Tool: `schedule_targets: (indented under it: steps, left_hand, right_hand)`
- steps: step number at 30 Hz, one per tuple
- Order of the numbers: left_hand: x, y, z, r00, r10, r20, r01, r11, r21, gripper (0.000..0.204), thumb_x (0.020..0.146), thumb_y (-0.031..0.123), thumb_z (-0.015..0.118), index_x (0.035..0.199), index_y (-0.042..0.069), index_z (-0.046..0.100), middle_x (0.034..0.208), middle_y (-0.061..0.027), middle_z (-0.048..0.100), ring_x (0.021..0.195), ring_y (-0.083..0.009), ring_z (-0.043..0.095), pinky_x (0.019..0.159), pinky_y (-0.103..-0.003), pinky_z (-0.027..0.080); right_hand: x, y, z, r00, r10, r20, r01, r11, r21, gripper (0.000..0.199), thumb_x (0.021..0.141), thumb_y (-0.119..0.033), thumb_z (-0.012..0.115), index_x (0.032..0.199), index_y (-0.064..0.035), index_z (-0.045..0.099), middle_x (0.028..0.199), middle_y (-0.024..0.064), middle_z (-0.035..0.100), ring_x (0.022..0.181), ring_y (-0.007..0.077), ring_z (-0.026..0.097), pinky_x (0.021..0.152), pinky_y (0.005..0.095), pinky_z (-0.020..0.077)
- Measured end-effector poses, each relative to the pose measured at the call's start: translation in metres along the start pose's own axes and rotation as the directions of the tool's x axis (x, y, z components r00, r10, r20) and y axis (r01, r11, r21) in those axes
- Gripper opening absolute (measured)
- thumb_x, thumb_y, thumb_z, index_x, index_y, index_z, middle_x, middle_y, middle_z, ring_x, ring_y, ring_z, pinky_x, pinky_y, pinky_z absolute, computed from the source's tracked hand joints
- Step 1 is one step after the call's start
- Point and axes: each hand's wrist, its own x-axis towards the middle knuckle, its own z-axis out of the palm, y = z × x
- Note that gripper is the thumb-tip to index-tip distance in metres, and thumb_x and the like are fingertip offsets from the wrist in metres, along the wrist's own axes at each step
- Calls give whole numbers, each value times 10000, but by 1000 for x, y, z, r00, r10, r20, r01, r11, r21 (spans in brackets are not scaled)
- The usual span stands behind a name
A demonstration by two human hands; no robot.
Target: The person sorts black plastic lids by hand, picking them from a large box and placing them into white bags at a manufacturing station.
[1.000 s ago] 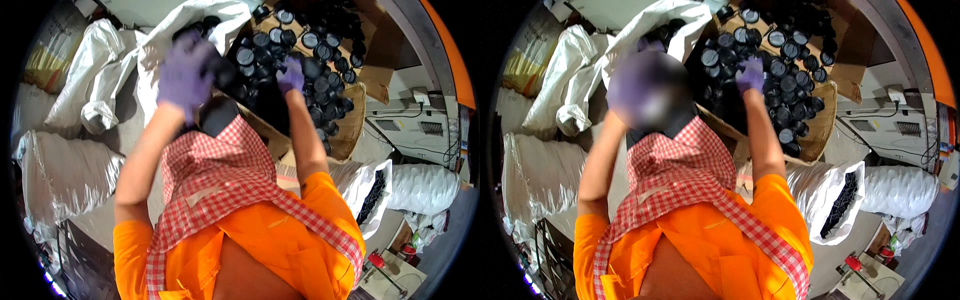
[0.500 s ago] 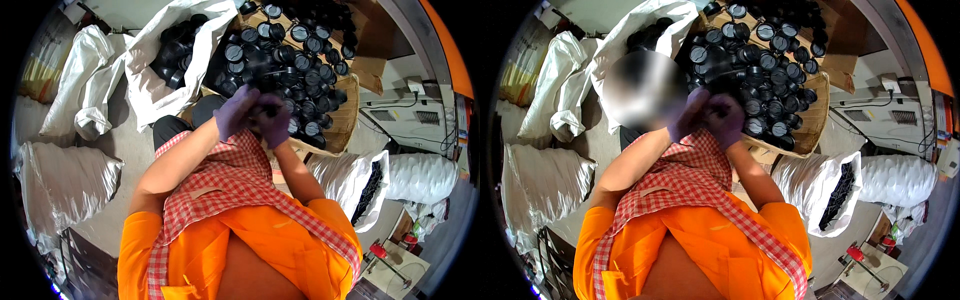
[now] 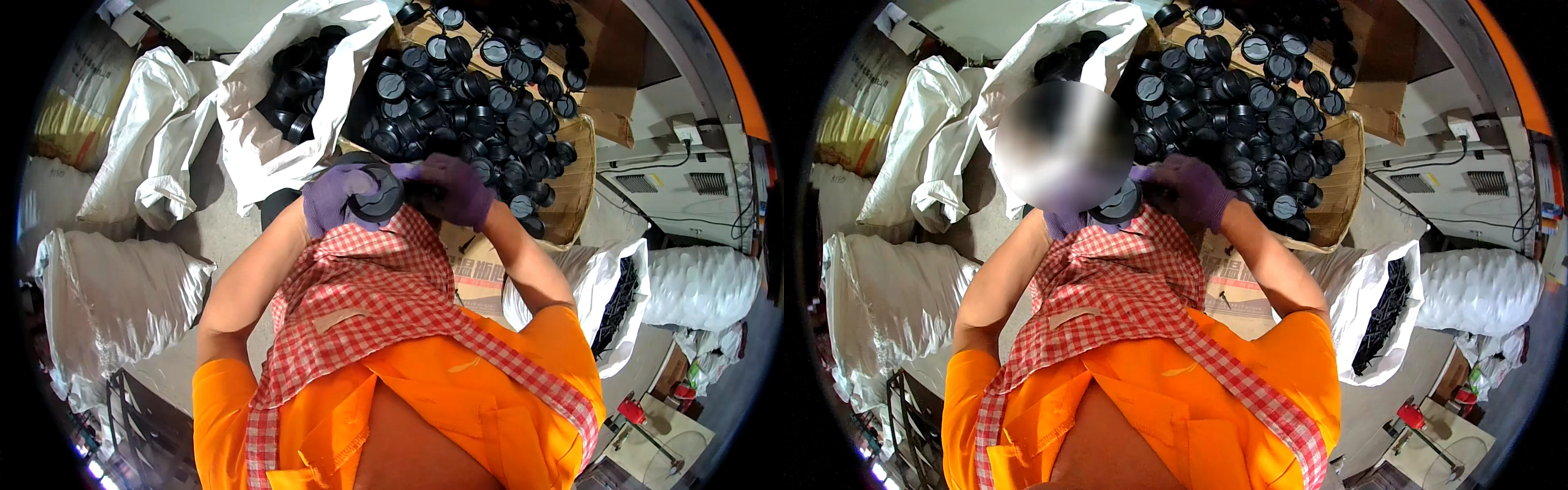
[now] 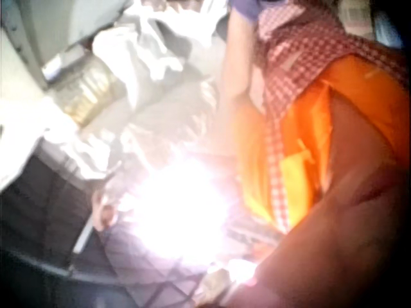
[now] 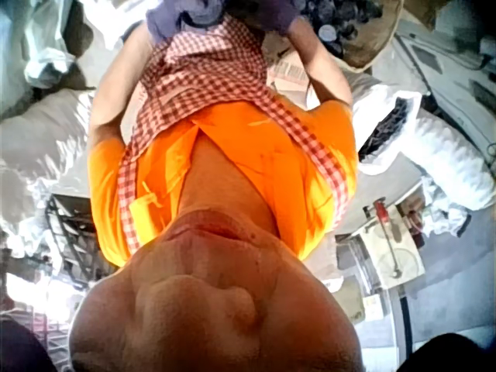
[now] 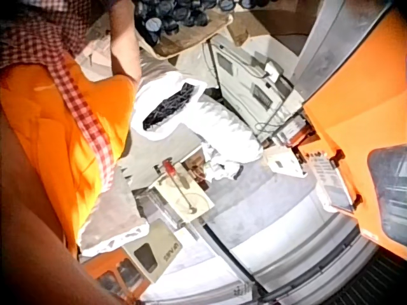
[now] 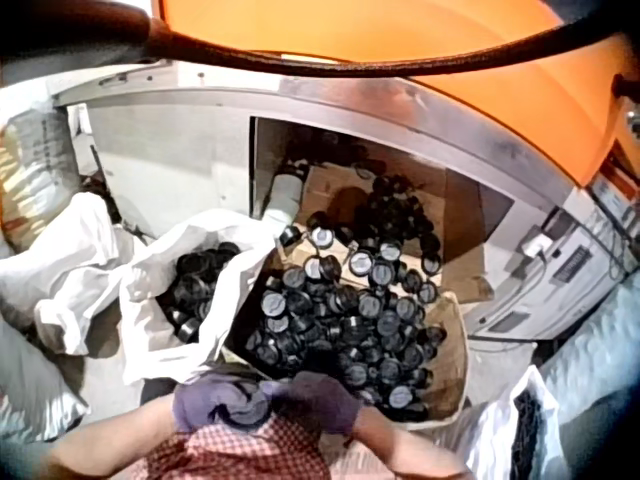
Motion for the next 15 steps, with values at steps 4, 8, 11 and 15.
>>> schedule_targets:
  steps: [4, 8, 11, 15]
  left_hand:
    - [0, -6, 16, 983, 174, -59, -156, 959, 236, 303, 768, 105, 567, 1060, 24, 561, 850, -142, 627, 786, -275, 633, 660, -351, 536]
    - [-13, 9, 31, 931, 363, 50, -62, 21, 998, 415, 749, 83, 547, 1163, 97, 515, 937, -197, 626, 870, -351, 618, 734, -389, 513]
    - [-20, 22, 40, 992, 102, 81, -67, -128, 989, 391, 726, 98, 608, 1111, 90, 539, 964, -180, 622, 901, -348, 602, 778, -365, 483]
    - [-12, 19, 9, 733, 320, 600, -658, 557, 507, 300, 742, 66, 550, 1040, 55, 581, 905, -154, 612, 858, -289, 589, 792, -342, 472]
  right_hand:
    - [-13, -3, 16, 984, 160, -82, -162, 987, -15, 342, 719, -205, 678, 1044, -126, 609, 863, 140, 610, 795, 337, 577, 706, 403, 478]
    - [-11, -17, 10, 941, 308, 139, -304, 951, -52, 315, 702, -265, 695, 958, -90, 636, 803, 141, 628, 771, 309, 602, 700, 387, 477]
    - [-14, -19, 10, 761, 423, 492, -562, 809, 174, 280, 689, -188, 707, 916, -49, 620, 760, 105, 614, 699, 234, 596, 642, 331, 468]
    - [-18, -20, -14, 712, 97, 696, -667, 403, 626, 250, 693, -117, 706, 893, -10, 600, 721, 70, 580, 614, 193, 546, 561, 310, 416]
